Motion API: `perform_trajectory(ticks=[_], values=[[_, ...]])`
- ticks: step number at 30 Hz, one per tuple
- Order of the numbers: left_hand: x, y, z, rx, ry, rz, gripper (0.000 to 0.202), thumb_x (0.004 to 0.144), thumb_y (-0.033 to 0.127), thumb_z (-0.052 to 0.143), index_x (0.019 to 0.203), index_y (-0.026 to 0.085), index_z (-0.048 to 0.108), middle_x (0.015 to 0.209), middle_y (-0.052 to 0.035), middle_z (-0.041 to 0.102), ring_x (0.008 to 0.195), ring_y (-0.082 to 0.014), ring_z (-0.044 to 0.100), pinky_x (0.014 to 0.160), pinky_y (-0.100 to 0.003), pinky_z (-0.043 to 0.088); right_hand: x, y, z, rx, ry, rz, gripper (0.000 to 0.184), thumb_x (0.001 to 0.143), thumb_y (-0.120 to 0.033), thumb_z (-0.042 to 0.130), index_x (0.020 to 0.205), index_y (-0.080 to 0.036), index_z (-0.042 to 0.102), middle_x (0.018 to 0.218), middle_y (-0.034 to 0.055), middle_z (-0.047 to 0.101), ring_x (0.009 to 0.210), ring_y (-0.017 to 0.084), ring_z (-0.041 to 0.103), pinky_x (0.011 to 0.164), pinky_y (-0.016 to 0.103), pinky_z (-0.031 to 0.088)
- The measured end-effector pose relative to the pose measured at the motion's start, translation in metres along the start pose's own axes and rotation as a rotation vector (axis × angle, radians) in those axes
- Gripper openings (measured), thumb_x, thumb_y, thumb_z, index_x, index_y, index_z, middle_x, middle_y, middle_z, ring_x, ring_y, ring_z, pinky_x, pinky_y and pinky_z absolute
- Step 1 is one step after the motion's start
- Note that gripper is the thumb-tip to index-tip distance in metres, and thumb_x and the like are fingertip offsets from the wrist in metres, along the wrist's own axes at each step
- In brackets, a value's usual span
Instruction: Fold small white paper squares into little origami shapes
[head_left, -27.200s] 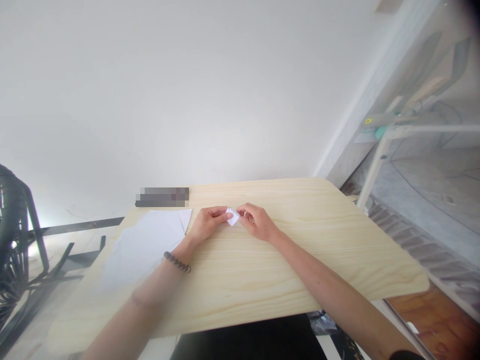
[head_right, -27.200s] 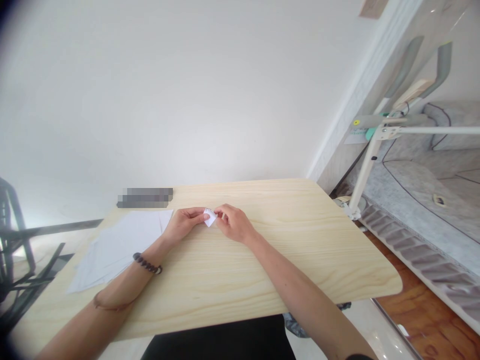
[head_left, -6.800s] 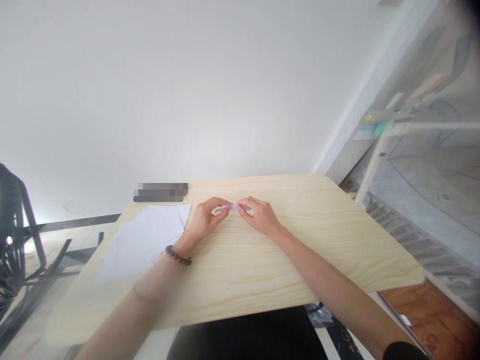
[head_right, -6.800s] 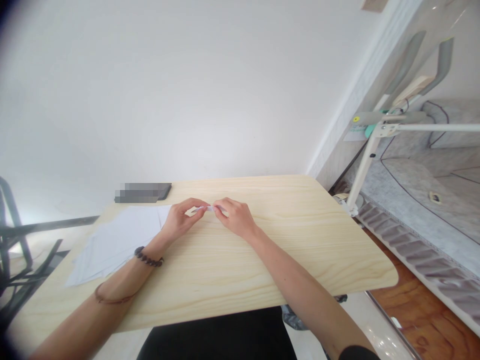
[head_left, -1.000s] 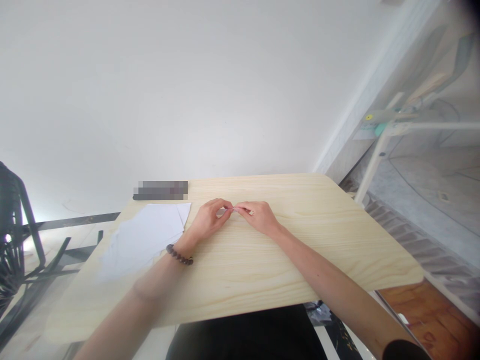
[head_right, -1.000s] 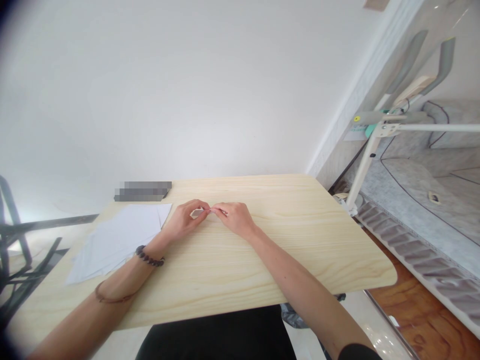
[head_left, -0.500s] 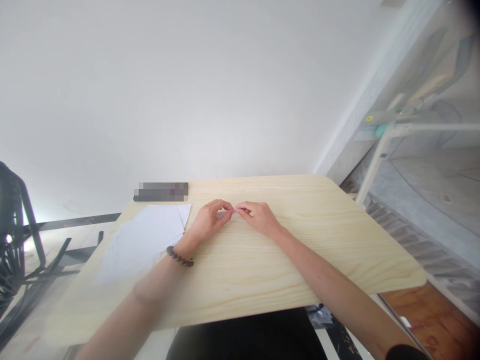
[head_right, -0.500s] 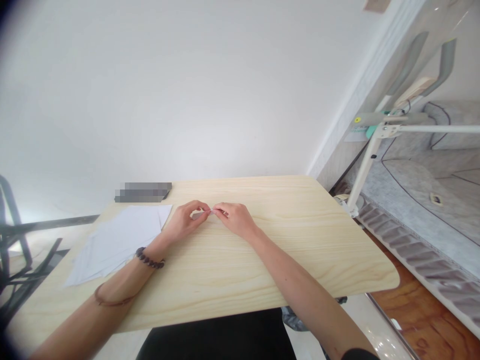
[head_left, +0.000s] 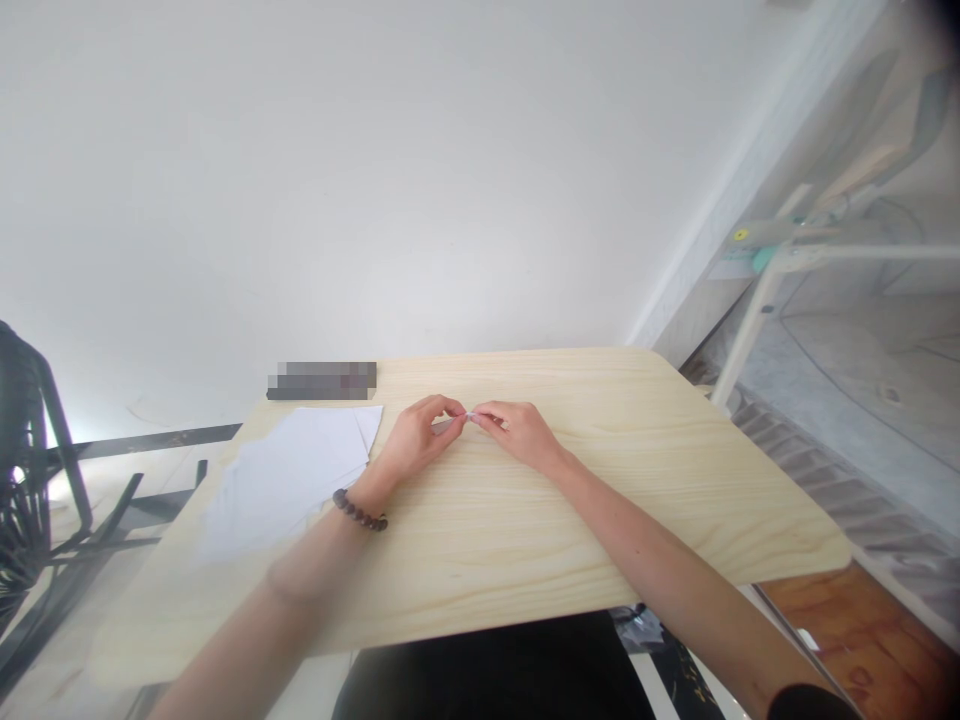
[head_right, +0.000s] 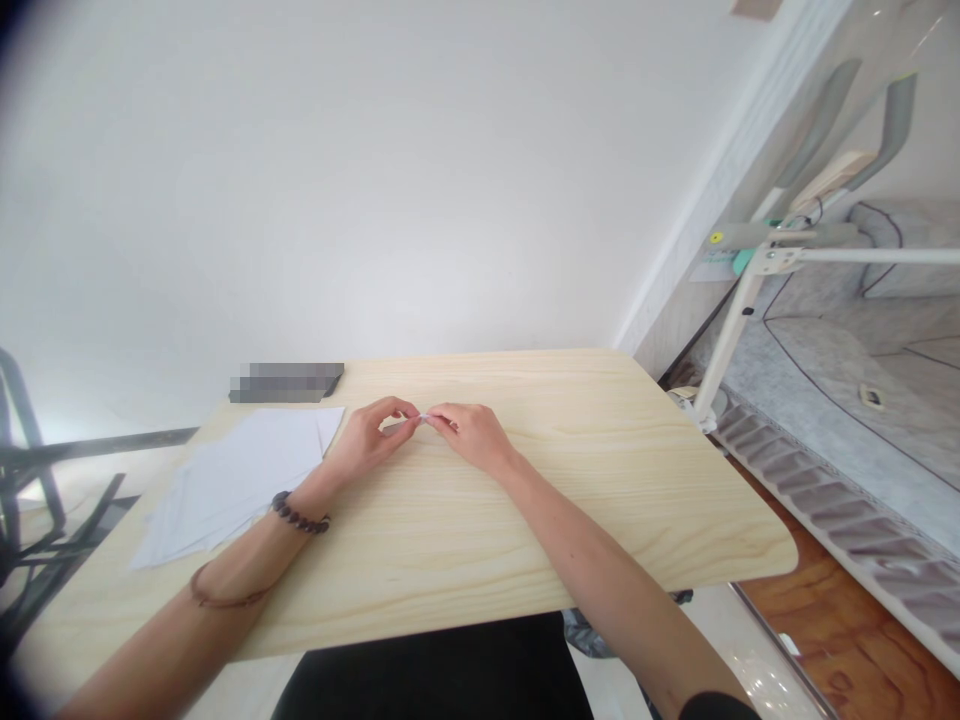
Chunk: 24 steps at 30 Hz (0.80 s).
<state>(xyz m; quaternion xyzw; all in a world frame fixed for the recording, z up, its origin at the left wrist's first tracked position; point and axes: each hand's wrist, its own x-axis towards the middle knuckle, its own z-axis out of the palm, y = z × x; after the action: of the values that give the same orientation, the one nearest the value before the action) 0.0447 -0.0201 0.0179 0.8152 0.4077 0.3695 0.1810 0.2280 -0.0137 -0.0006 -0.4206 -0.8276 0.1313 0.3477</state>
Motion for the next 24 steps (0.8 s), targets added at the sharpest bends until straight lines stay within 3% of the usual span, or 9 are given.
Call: perform_trajectory(ticks=[7,14,24], values=[[0.0000,0.0006,-0.0016,-0.007,-0.037,0.004,0.016,0.078,0.024,0.044,0.083,0.017,0.058,0.083,-0.0042,0.061,0.079,-0.0150,0.056,0.065,-0.024,0.046,-0.0003,0.0010,0.0010,-0.010,0.005,-0.009,0.023,0.084,-0.032,0.041,0.089,-0.024,0.063,0.087,-0.0006,0.066,0.072,0.010,0.059,0.067,0.020,0.042],[0.0000,-0.0005,-0.0004,-0.005,-0.021,0.012,0.015,0.077,0.022,0.045,0.083,0.017,0.058,0.083,-0.0038,0.061,0.079,-0.0142,0.056,0.071,-0.025,0.045,-0.0009,0.0006,0.0017,-0.009,0.009,-0.008,0.022,0.084,-0.031,0.042,0.090,-0.025,0.063,0.088,-0.0008,0.066,0.073,0.011,0.060,0.067,0.021,0.043],[0.0003,0.0007,-0.0007,0.005,-0.016,0.003,0.014,0.078,0.024,0.045,0.082,0.017,0.056,0.080,-0.0026,0.060,0.076,-0.0134,0.055,0.070,-0.025,0.043,0.0001,0.0014,0.0028,0.004,0.029,0.065,0.022,0.081,-0.037,0.045,0.085,-0.023,0.062,0.080,-0.0009,0.066,0.064,0.010,0.059,0.063,0.021,0.043]])
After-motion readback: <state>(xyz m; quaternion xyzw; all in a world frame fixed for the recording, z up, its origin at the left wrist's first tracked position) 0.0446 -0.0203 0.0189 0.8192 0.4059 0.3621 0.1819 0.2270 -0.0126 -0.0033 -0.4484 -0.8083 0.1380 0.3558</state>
